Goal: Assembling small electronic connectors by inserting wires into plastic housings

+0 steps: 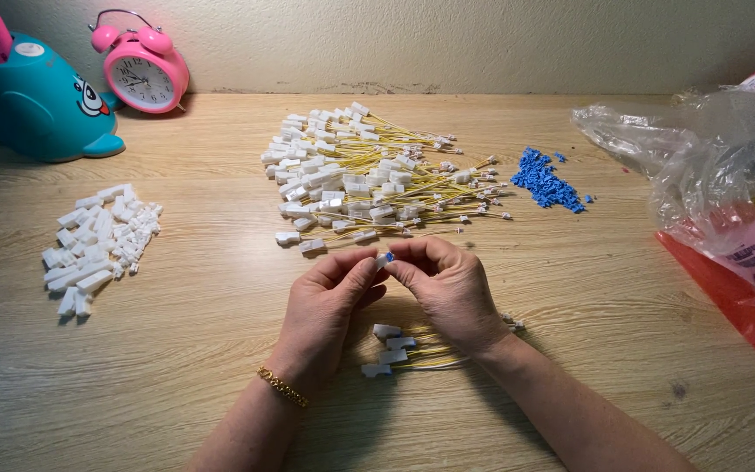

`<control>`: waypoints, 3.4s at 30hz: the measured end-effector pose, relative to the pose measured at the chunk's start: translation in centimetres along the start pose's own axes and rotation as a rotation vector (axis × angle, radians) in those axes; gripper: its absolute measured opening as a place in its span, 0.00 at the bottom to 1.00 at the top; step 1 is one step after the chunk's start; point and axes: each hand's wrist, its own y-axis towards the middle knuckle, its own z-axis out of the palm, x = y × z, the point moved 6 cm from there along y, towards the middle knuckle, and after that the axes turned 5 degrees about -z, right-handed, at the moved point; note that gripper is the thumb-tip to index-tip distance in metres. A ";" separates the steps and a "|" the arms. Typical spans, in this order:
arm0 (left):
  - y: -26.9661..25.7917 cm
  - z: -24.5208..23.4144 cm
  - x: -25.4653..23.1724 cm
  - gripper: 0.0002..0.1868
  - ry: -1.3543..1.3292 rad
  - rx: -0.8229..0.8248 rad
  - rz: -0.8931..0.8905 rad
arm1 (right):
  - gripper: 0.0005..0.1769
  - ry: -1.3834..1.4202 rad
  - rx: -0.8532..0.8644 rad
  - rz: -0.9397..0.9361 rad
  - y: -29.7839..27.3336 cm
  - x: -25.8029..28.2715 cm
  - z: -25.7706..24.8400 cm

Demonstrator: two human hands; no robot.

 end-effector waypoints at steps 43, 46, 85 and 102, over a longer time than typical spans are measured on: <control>0.4 -0.6 0.4 0.13 -0.073 -0.050 0.008 | 0.15 0.277 0.115 0.155 -2.6 -1.1 0.7; 0.4 -0.6 0.4 0.12 -0.077 -0.060 0.022 | 0.16 0.252 0.143 0.106 -2.8 -0.8 1.1; 1.2 -0.3 1.0 0.06 0.363 -0.022 0.101 | 0.06 -0.918 0.346 -0.794 7.8 0.7 6.1; -0.6 0.3 0.0 0.15 -0.086 -0.005 0.006 | 0.06 -0.786 0.206 -1.077 0.6 5.5 -2.7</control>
